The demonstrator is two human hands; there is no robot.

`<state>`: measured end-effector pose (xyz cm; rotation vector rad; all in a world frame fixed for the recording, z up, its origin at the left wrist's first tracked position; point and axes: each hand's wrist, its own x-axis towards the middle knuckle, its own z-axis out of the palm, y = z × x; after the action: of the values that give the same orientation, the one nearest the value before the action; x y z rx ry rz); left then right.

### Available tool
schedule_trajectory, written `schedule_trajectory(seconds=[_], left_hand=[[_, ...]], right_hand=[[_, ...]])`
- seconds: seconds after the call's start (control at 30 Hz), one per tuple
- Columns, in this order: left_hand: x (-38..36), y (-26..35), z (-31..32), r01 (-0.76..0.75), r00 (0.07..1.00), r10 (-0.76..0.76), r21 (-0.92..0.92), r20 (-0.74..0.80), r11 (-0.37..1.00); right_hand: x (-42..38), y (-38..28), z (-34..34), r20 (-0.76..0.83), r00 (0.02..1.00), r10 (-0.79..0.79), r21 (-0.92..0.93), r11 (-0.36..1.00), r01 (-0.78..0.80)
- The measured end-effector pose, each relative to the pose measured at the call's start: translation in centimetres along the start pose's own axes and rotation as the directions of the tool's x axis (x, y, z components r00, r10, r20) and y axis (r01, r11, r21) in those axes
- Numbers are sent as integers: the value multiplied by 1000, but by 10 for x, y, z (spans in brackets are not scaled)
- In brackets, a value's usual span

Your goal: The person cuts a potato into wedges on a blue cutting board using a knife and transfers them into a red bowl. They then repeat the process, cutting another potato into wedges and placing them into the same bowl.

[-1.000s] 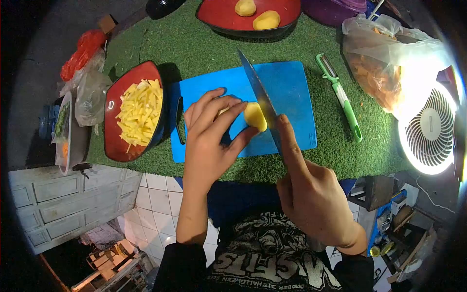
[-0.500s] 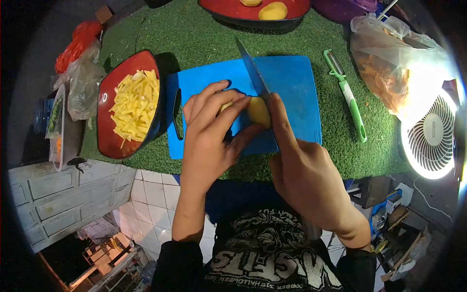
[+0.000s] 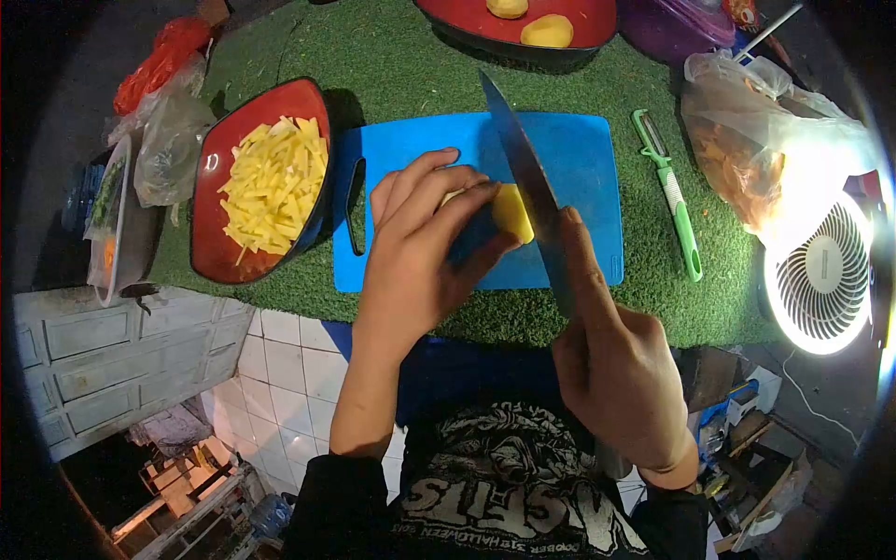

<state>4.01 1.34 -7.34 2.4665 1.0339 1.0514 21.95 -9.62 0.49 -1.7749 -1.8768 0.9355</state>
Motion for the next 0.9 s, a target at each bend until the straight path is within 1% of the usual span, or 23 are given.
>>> schedule_trajectory(seconds=[0.13,0.2,0.27,0.33,0.4,0.43,0.53,0.6,0.63,0.7,0.83,0.9], left_hand=[[0,0,-1,-3,1000,3,18,15,1000],[0,-1,0,-10,1000,10,17,8,1000],[0,-2,0,-21,1000,21,20,1,1000],[-1,-1,-1,-9,1000,8,37,26,999],[-2,-1,-1,-3,1000,3,19,15,1000],[-2,-2,0,-3,1000,3,0,2,1000],[-2,-2,1,0,1000,0,6,-2,1000],[-1,-2,0,3,1000,-3,-6,-20,1000],[-2,-1,0,3,1000,-3,-19,-24,1000],[-2,-1,1,2,999,-3,-20,-36,1000],[-3,-5,3,-31,998,30,-24,-63,999],[-3,-6,5,-39,996,37,-27,-77,999]], right_hand=[[-1,3,7,-12,1000,-3,7,1000,3],[1,3,13,-50,996,-69,-56,996,66],[7,3,18,-52,997,-51,-78,996,47],[16,4,23,-55,998,-37,-98,995,31],[27,7,27,-123,992,-26,-111,994,12],[33,8,24,-127,991,-32,-114,993,17],[41,8,14,-138,989,-58,-86,995,46],[34,3,8,-186,980,-65,4,998,66],[28,-1,5,-176,982,-72,0,997,73],[16,-9,-1,-138,990,-2,10,1000,3],[5,-8,2,-115,993,10,-38,999,-14],[6,-5,1,-13,998,-61,-84,995,59]])
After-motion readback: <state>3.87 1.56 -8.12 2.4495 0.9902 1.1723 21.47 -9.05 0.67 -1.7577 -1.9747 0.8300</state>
